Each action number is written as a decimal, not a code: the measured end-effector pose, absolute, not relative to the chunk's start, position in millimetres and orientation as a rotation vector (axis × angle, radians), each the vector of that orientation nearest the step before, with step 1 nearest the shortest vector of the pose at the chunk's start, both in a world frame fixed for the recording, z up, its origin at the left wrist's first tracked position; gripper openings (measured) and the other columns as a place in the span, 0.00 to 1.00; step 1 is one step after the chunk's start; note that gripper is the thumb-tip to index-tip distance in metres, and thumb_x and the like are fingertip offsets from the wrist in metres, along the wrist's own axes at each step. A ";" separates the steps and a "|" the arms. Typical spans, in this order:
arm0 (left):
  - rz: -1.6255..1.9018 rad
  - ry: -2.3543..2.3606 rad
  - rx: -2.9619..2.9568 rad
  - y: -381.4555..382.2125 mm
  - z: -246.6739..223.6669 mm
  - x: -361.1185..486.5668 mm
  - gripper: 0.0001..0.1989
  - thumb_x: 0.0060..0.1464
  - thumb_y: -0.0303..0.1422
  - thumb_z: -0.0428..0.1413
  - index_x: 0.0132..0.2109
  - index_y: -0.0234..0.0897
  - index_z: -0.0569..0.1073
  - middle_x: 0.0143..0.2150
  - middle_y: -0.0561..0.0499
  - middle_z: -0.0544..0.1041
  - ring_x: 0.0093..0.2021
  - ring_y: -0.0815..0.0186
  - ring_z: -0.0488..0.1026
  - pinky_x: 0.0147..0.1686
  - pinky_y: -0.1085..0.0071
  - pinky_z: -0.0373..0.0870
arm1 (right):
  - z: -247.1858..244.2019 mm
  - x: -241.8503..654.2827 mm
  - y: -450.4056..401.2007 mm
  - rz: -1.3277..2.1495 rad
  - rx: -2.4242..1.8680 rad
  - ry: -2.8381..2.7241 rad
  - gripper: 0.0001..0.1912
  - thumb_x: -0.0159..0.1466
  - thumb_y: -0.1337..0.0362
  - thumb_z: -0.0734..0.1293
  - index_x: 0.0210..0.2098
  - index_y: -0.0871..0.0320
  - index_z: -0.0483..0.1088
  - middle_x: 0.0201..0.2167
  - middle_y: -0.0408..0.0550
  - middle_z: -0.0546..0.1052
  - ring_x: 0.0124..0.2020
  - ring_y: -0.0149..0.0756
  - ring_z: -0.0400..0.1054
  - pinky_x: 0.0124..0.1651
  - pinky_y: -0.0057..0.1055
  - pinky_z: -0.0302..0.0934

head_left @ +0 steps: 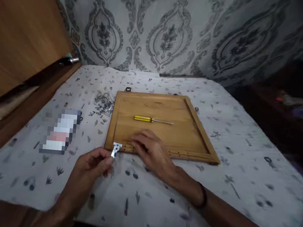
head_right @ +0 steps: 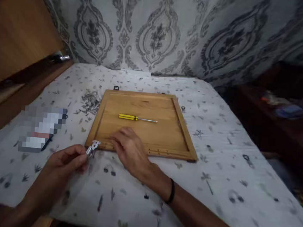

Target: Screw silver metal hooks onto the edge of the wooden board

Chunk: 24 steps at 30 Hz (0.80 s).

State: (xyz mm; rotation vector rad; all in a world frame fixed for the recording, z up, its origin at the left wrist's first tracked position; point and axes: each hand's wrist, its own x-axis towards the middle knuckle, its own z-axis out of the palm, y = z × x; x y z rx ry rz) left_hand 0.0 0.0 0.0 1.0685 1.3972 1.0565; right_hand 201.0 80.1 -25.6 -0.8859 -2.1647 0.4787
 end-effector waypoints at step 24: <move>0.992 1.518 0.891 -1.2 -4.9 10.3 0.17 0.46 0.46 0.63 0.29 0.36 0.72 0.21 0.52 0.74 0.21 0.68 0.71 0.20 0.75 0.70 | -30.1 188.0 64.5 0.248 -0.700 -2.377 0.12 0.69 0.73 0.62 0.47 0.66 0.75 0.38 0.55 0.74 0.40 0.41 0.64 0.42 0.37 0.68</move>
